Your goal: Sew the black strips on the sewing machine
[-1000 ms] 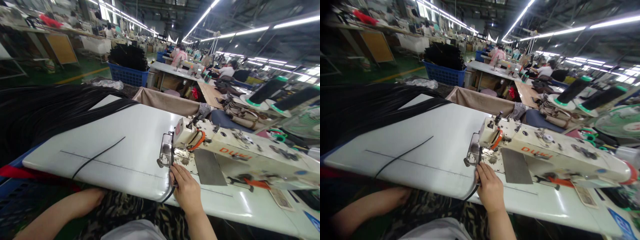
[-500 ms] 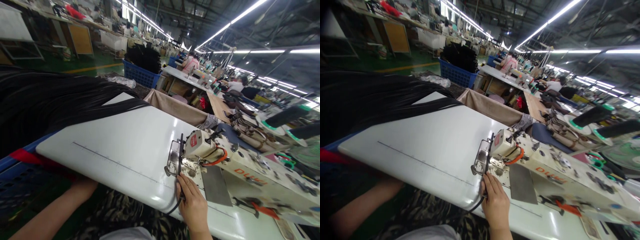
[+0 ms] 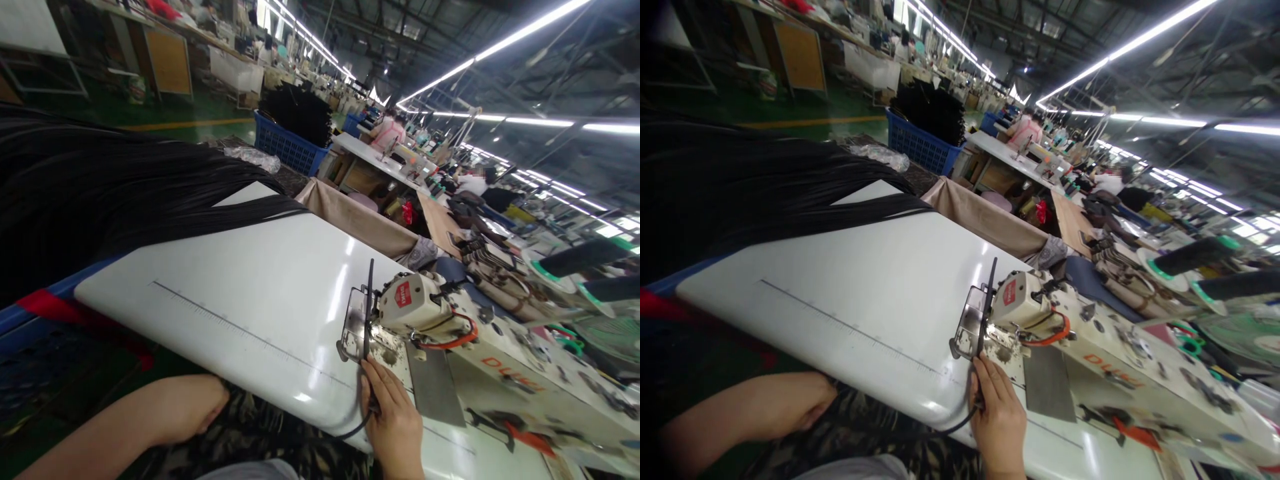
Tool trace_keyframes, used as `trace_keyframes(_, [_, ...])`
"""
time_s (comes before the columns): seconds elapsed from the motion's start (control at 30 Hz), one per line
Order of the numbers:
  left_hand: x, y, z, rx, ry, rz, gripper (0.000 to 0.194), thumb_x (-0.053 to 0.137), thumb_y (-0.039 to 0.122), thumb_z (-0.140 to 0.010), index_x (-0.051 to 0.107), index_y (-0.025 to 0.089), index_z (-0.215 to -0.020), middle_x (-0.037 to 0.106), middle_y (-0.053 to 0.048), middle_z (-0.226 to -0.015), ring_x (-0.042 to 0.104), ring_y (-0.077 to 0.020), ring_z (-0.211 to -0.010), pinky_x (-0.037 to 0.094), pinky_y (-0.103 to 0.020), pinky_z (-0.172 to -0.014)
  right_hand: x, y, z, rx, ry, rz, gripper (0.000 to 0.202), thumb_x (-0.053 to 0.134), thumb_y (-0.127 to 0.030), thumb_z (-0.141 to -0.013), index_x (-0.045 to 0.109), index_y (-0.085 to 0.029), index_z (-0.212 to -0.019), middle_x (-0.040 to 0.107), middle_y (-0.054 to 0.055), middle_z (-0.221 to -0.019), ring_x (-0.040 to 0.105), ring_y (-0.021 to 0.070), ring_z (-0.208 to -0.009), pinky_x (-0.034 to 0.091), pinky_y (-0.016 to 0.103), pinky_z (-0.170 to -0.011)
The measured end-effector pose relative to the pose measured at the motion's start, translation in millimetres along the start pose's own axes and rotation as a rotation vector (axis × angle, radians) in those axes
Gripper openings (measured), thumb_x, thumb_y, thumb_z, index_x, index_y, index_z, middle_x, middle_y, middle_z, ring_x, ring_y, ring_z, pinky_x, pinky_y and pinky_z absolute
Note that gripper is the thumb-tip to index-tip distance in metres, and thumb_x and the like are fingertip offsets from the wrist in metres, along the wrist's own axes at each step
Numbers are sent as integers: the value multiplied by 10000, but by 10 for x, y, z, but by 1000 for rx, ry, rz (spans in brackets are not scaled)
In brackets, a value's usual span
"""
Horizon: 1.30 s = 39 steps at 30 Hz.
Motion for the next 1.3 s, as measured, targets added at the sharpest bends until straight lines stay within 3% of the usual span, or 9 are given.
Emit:
trace_keyframes(0.17, [-260, 518, 189, 180, -224, 111, 302, 673, 234, -695, 759, 279, -981, 732, -14, -963, 691, -239, -885, 466, -304, -704, -5, -9, -1, -25, 22, 10, 321, 604, -196, -992, 668, -218, -1306, 721, 68, -1273, 690, 243, -1136, 587, 414, -981])
trace_keyframes(0.27, [-390, 789, 167, 371, -238, 279, 258, 648, 288, -813, 770, 269, -1040, 741, -17, -932, 695, -204, -846, 494, -278, -726, -15, -13, -4, -19, 14, 3, 318, 604, -192, -988, 676, -224, -1296, 718, 69, -1278, 689, 248, -1144, 587, 418, -981])
trace_keyframes(0.4, [-459, 1094, -73, 499, 3, 359, 191, 597, 270, -882, 759, 226, -974, 725, -32, -997, 667, -173, -883, 498, -261, -796, -27, -13, 2, -19, 11, 4, 329, 606, -191, -981, 677, -229, -1301, 717, 68, -1283, 692, 254, -1147, 593, 423, -971])
trace_keyframes(0.53, [-376, 1376, -421, 566, 213, 360, 160, 560, 166, -857, 710, 178, -914, 685, -55, -1014, 636, -151, -873, 517, -260, -840, -27, -10, 20, -10, 20, -11, 330, 604, -191, -982, 681, -228, -1301, 725, 72, -1266, 699, 250, -1135, 596, 417, -963])
trace_keyframes(0.67, [-250, 1602, -716, 669, 369, 189, 292, 539, 86, -864, 668, 181, -1107, 644, -95, -1251, 615, -197, -1168, 475, -349, -1108, -17, -12, 54, 12, 18, -37, 322, 604, -183, -984, 683, -226, -1293, 715, 63, -1289, 680, 243, -1170, 584, 412, -989])
trace_keyframes(0.8, [-141, 1803, -923, 724, 441, -58, 439, 509, 36, -877, 598, 167, -1286, 564, -121, -1409, 543, -210, -1325, 399, -371, -1216, -16, -23, 62, 40, 17, -63, 299, 604, -177, -985, 692, -218, -1268, 715, 55, -1290, 671, 231, -1171, 582, 397, -991])
trace_keyframes(1.07, [22, 2089, -1235, 630, 547, -401, 293, 525, 95, -942, 596, 131, -1224, 584, -152, -1330, 574, -271, -1262, 464, -425, -1147, -14, -33, 74, 89, -10, -151, 315, 584, -172, -990, 690, -207, -1285, 707, 85, -1300, 651, 241, -1179, 579, 402, -993])
trace_keyframes(1.2, [96, 2120, -1306, 614, 634, -572, 230, 512, 136, -976, 613, 112, -1181, 602, -169, -1308, 580, -284, -1257, 461, -427, -1145, -32, -32, 75, 112, 11, -175, 333, 567, -177, -992, 673, -193, -1308, 718, 94, -1259, 652, 248, -1155, 581, 413, -988])
trace_keyframes(1.3, [166, 2073, -1338, 655, 728, -678, 279, 462, 99, -989, 608, 123, -1226, 619, -156, -1327, 599, -263, -1261, 452, -420, -1165, -44, -31, 123, 130, 41, -225, 457, 503, -64, -933, 645, -191, -1348, 710, 86, -1264, 637, 242, -1176, 567, 409, -1018])
Point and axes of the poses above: each hand's wrist, its own z-axis away from the middle knuckle, its own x-axis out of the palm, y = z × x, the point moved 3 cm from there along -z, towards the middle knuckle
